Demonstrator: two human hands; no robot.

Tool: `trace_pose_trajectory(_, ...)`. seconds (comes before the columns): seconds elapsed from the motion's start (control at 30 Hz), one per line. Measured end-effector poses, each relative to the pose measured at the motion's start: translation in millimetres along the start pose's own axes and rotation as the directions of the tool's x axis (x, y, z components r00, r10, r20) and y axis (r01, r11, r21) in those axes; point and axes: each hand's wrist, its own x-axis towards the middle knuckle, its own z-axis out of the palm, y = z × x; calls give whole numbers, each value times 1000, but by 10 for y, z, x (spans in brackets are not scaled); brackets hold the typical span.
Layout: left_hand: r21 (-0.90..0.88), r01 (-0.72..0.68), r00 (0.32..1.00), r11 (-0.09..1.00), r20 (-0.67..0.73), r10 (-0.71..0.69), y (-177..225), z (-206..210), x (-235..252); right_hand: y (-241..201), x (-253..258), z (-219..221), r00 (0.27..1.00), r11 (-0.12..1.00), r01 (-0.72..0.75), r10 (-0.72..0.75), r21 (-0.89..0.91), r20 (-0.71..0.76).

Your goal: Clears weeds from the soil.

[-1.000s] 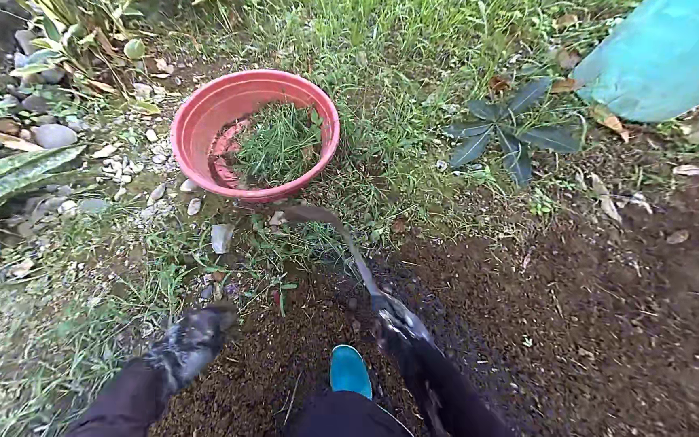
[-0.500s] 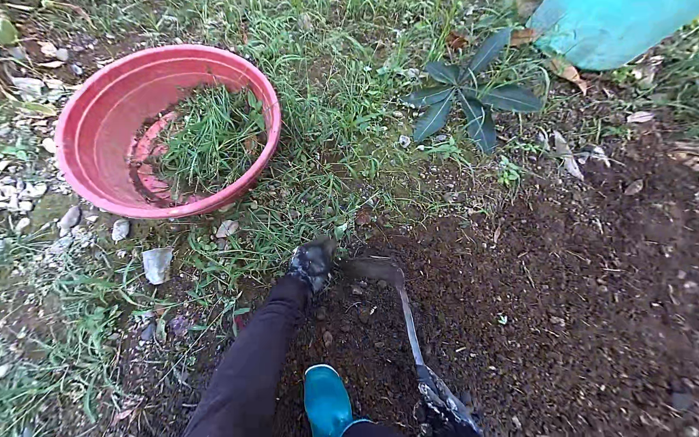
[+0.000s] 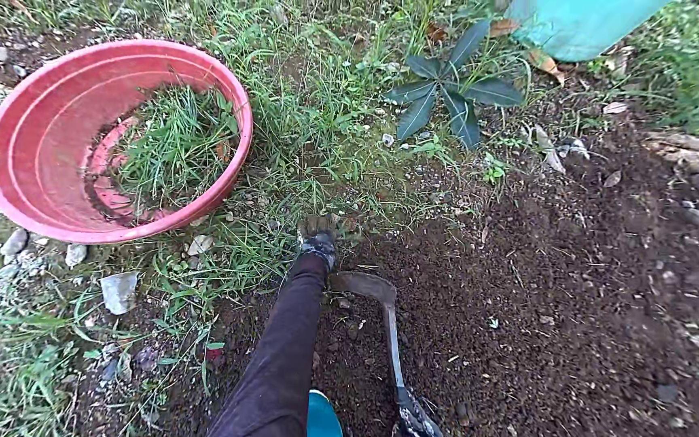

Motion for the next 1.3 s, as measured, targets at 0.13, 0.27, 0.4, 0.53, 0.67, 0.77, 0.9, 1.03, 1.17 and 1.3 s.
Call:
trace_pose_trajectory(0.13,-201,-194,978,960,41,206,-183,82,-396,700,812,-176,995,979,87,-94,183,31)
trace_pose_trajectory(0.27,-213,-109,951,971,262,165,-459,-89,-1265,1779,2106,-415,932,842,254,-344,476,113)
trace_pose_trajectory(0.4,-193,15,948,981,316,47,-1166,-9,-2038,1684,2008,-530,945,904,307,-327,298,20)
trace_pose_trajectory(0.53,-33,127,862,991,499,-94,-1405,-239,-2501,1475,1706,-669,809,778,576,-587,251,-36)
trace_pose_trajectory(0.67,-44,-136,939,990,313,143,-1354,119,-2336,943,1430,-518,622,564,777,-758,279,-196)
trace_pose_trajectory(0.77,-12,-305,944,952,128,304,-808,243,-1862,873,1522,-428,697,655,716,-692,243,-188)
trace_pose_trajectory(0.9,21,-203,979,979,22,202,-89,-8,-1087,1222,1510,-596,859,843,511,-504,166,-86)
trace_pose_trajectory(1.03,-93,222,973,971,83,-214,81,-135,-615,1220,1313,-635,783,739,620,-602,263,-154)
trace_pose_trajectory(1.17,-8,382,894,924,259,-367,175,-317,-764,718,1348,-355,754,693,656,-588,299,-292)
trace_pose_trajectory(1.3,-12,314,932,949,193,-306,-74,32,-666,920,1597,-329,889,890,452,-446,50,-102)
